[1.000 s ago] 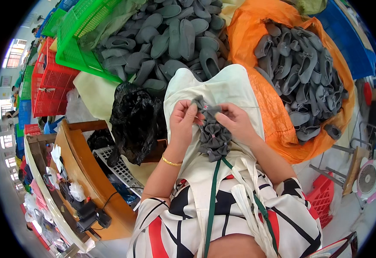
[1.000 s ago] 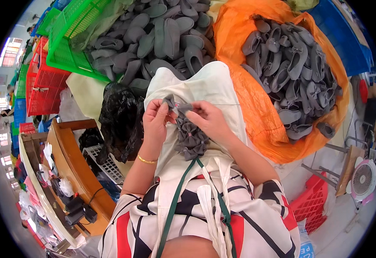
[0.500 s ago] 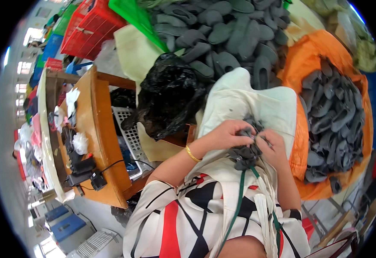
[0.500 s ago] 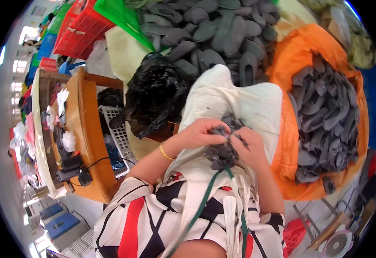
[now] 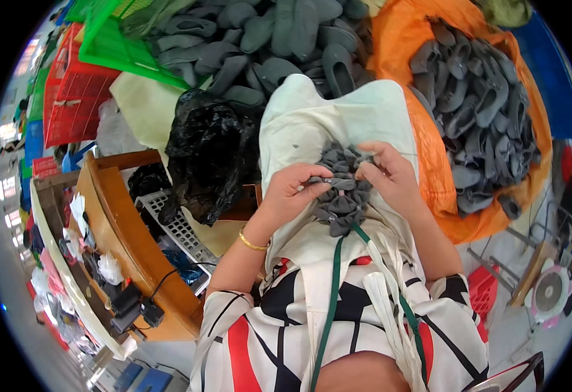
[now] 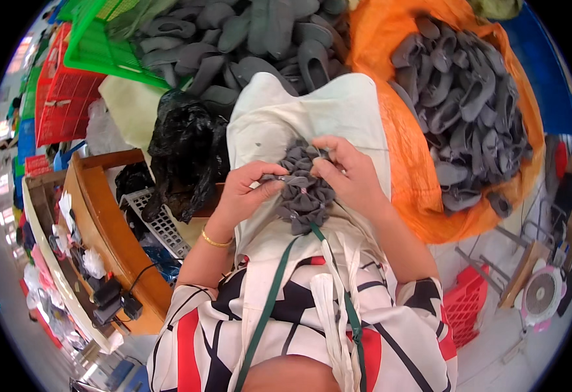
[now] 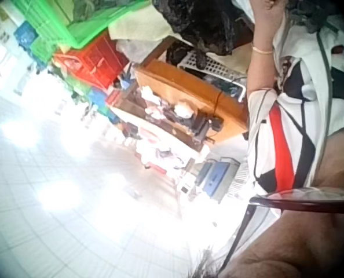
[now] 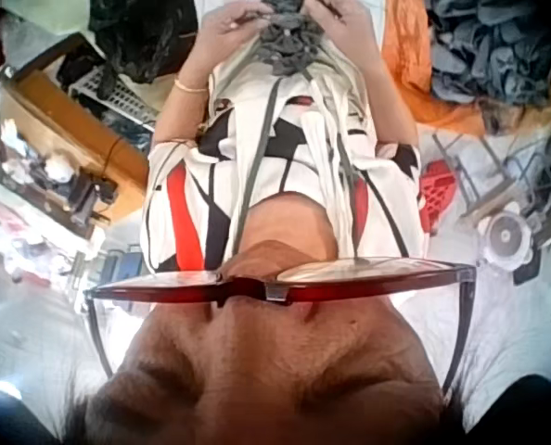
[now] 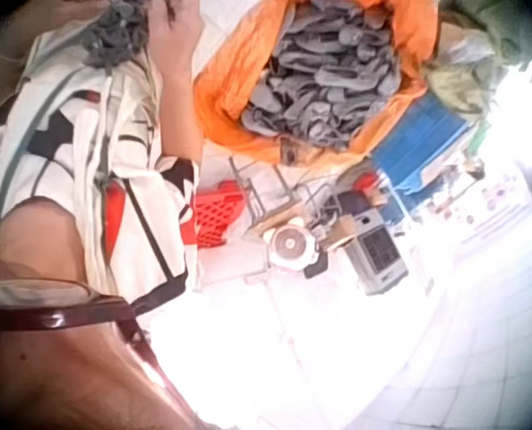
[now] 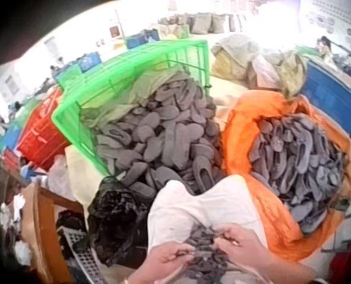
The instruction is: The person sits in a workshop and sews grey fabric slippers by hand using a needle and thread. They pull the thread through the slipper opening, tie knots, and handle a black plastic bag containing additional materials. The person works on multiple slippers sequentially, placing finished items aside.
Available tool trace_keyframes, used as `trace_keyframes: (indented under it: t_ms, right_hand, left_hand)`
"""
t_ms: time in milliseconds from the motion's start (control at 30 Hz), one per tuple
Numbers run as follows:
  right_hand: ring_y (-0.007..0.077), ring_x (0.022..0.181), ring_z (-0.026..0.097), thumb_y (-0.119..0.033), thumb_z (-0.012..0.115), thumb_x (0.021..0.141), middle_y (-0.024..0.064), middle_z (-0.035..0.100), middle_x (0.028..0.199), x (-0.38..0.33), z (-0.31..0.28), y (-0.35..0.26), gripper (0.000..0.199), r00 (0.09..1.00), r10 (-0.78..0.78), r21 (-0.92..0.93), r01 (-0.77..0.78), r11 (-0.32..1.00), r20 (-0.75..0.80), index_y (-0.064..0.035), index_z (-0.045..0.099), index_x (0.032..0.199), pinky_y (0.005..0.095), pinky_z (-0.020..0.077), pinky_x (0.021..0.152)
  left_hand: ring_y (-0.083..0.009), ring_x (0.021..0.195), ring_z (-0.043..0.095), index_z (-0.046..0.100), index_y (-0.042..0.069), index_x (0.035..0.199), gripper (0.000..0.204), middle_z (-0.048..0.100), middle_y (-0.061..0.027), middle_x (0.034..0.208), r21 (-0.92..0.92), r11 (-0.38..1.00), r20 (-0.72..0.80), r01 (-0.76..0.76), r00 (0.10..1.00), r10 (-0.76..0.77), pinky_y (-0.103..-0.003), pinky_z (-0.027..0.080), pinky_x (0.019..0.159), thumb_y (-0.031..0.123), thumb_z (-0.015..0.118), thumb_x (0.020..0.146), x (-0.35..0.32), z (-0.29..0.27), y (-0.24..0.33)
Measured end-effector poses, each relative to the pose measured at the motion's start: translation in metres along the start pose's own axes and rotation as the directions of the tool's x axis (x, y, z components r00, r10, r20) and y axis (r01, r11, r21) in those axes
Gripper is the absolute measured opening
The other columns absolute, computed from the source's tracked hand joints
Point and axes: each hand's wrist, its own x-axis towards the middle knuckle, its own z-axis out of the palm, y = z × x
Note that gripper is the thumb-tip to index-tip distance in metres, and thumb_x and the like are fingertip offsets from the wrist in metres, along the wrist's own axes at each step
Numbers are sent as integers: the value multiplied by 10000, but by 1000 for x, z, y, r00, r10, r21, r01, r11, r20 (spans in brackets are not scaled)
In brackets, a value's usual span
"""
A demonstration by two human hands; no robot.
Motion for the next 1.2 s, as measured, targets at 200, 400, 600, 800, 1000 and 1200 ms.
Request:
trace_keyframes:
  t_ms: [200, 400, 600, 800, 1000, 1200]
  right_hand:
    - [62, 727, 567, -52, 641, 923, 1, 650, 819, -10, -10, -5, 93, 961, -12, -133, 51, 990, 275, -22, 668, 1006, 223, 471, 665]
    - [87, 703, 590, -12, 638, 895, 36, 684, 846, -13, -9, -6, 136, 920, -105, -285, 223, 932, 377, -28, 688, 1021, 234, 478, 657]
    - [128, 680, 611, 13, 637, 871, 64, 689, 827, -10, -12, -7, 184, 892, -145, -305, 293, 906, 427, -38, 696, 1037, 243, 477, 643]
    - [126, 705, 632, 20, 644, 867, 69, 703, 839, -9, -13, -7, 190, 882, -120, -275, 268, 923, 457, -34, 703, 1040, 253, 492, 662]
    - [192, 690, 647, -25, 639, 875, 98, 690, 825, -9, -13, 0, 161, 869, -150, -215, 279, 936, 471, -44, 694, 1026, 268, 511, 670]
    - [166, 744, 643, -34, 645, 902, 79, 687, 852, -7, -9, 5, 115, 834, -145, -131, 250, 959, 532, -28, 676, 1012, 262, 506, 705]
  left_hand:
    - [-266, 934, 630, 711, 68, 987, 286, 688, -65, 966, 406, 836, 86, -370, 926, 369, -344, 511, 804, 13, 775, 713, 5, -1, 3]
    - [-278, 929, 646, 714, 85, 952, 277, 707, -47, 934, 432, 783, 121, -448, 889, 442, -360, 520, 823, 19, 777, 691, 4, 1, 3]
    - [-267, 920, 653, 715, 85, 934, 268, 717, -36, 918, 422, 779, 135, -464, 882, 452, -357, 526, 831, 11, 774, 683, 4, -1, 7]
    - [-259, 920, 655, 716, 87, 930, 268, 720, -33, 919, 404, 786, 136, -468, 881, 454, -349, 523, 833, 5, 774, 682, 2, -2, 9]
    - [-252, 912, 661, 720, 85, 930, 273, 719, -35, 914, 346, 815, 147, -465, 885, 442, -344, 521, 831, 26, 793, 674, 0, -1, 7]
    - [-238, 903, 666, 724, 80, 924, 235, 721, -33, 922, 173, 898, 169, -405, 910, 378, -342, 504, 848, 56, 809, 707, -7, 1, 0]
